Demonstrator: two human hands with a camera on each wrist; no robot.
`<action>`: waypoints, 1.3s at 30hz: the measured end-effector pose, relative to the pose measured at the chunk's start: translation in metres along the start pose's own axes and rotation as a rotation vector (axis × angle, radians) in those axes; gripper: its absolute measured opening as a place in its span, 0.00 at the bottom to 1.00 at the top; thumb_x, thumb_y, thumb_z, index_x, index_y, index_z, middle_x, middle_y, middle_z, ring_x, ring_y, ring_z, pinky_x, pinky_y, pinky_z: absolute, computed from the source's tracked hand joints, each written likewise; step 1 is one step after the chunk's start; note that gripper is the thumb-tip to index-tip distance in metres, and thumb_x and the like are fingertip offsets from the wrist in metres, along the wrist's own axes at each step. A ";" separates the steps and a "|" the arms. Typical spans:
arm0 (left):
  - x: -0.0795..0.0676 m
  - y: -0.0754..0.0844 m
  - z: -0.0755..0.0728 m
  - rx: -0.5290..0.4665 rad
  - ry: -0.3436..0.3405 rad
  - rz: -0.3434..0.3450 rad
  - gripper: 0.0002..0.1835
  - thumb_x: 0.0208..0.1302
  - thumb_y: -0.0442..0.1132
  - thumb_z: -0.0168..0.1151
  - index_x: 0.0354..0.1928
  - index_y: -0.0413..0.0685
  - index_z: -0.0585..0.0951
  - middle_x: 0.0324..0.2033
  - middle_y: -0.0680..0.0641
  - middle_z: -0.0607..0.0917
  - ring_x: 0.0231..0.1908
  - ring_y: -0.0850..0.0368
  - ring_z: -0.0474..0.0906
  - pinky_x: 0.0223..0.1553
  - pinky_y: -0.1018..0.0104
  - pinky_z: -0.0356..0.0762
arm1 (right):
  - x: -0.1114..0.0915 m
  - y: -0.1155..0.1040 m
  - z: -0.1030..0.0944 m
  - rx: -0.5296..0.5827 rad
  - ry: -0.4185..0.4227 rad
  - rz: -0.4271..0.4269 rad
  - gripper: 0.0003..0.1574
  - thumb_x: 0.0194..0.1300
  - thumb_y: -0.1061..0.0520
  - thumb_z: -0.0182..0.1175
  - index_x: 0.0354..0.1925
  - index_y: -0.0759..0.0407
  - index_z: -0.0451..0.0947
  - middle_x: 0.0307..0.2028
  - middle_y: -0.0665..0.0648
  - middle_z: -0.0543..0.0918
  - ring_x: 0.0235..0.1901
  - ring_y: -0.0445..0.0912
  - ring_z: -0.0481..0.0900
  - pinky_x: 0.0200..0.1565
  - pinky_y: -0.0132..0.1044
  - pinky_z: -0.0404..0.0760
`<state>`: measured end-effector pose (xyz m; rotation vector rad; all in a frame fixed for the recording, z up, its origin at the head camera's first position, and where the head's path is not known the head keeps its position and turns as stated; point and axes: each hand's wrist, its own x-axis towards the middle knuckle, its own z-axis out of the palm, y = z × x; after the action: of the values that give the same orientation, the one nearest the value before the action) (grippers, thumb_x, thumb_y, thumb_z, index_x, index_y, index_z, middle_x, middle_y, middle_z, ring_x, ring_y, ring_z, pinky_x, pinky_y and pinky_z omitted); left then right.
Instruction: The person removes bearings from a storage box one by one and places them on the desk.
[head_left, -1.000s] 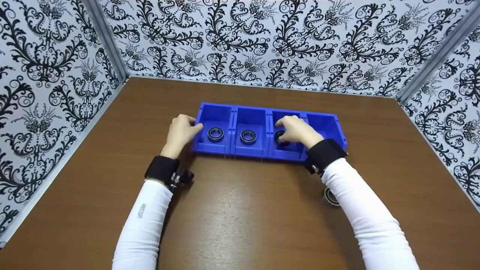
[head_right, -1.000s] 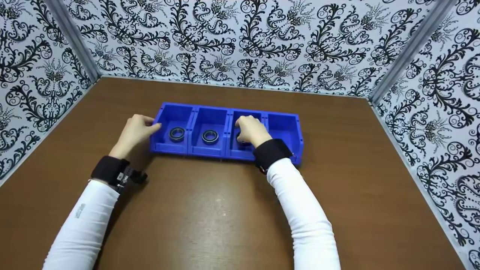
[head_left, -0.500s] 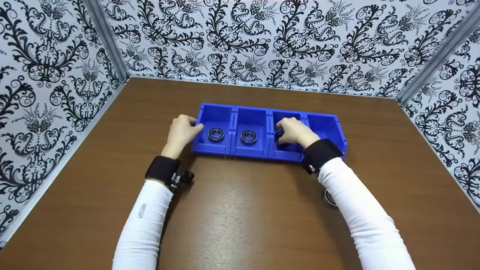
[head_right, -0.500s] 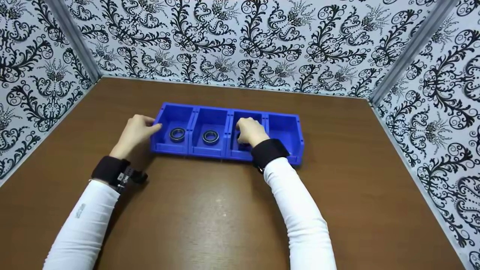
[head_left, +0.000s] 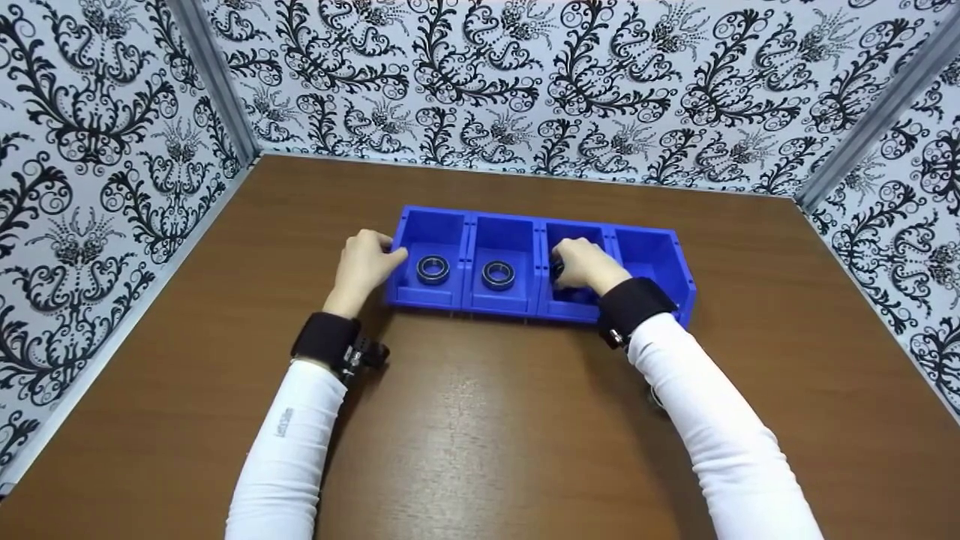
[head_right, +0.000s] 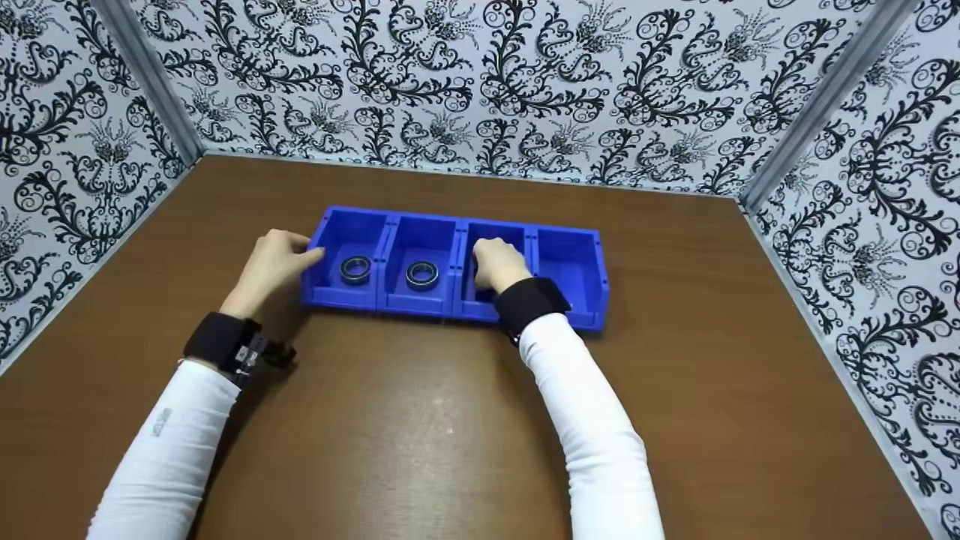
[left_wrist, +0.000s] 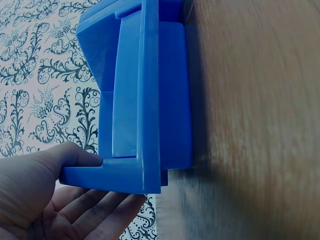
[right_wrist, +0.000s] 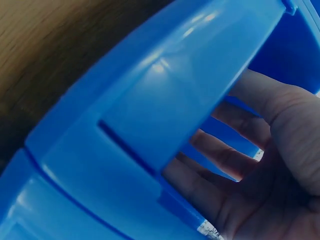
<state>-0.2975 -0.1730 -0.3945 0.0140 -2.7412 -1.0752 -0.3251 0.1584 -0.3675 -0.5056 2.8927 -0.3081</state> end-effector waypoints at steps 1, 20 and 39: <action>0.000 0.000 0.000 0.000 0.003 0.001 0.14 0.61 0.41 0.62 0.36 0.38 0.90 0.37 0.37 0.90 0.33 0.49 0.75 0.41 0.52 0.78 | 0.000 0.000 0.000 -0.002 0.001 -0.001 0.26 0.52 0.63 0.68 0.52 0.70 0.82 0.51 0.71 0.87 0.51 0.64 0.84 0.57 0.59 0.81; 0.000 -0.001 0.000 0.004 -0.001 0.006 0.13 0.63 0.40 0.63 0.33 0.37 0.88 0.35 0.38 0.89 0.32 0.50 0.75 0.39 0.56 0.76 | 0.002 -0.004 0.004 -0.022 -0.001 0.040 0.16 0.52 0.65 0.63 0.42 0.70 0.79 0.49 0.72 0.85 0.44 0.61 0.80 0.51 0.58 0.81; 0.001 -0.001 0.000 -0.006 0.008 0.018 0.17 0.60 0.39 0.61 0.14 0.50 0.71 0.18 0.53 0.70 0.24 0.55 0.62 0.26 0.66 0.55 | 0.002 -0.004 0.005 -0.017 0.003 0.061 0.21 0.54 0.61 0.68 0.46 0.70 0.80 0.52 0.74 0.85 0.51 0.67 0.83 0.54 0.62 0.81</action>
<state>-0.2988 -0.1736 -0.3950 -0.0069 -2.7260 -1.0768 -0.3253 0.1534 -0.3713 -0.4188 2.9088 -0.2759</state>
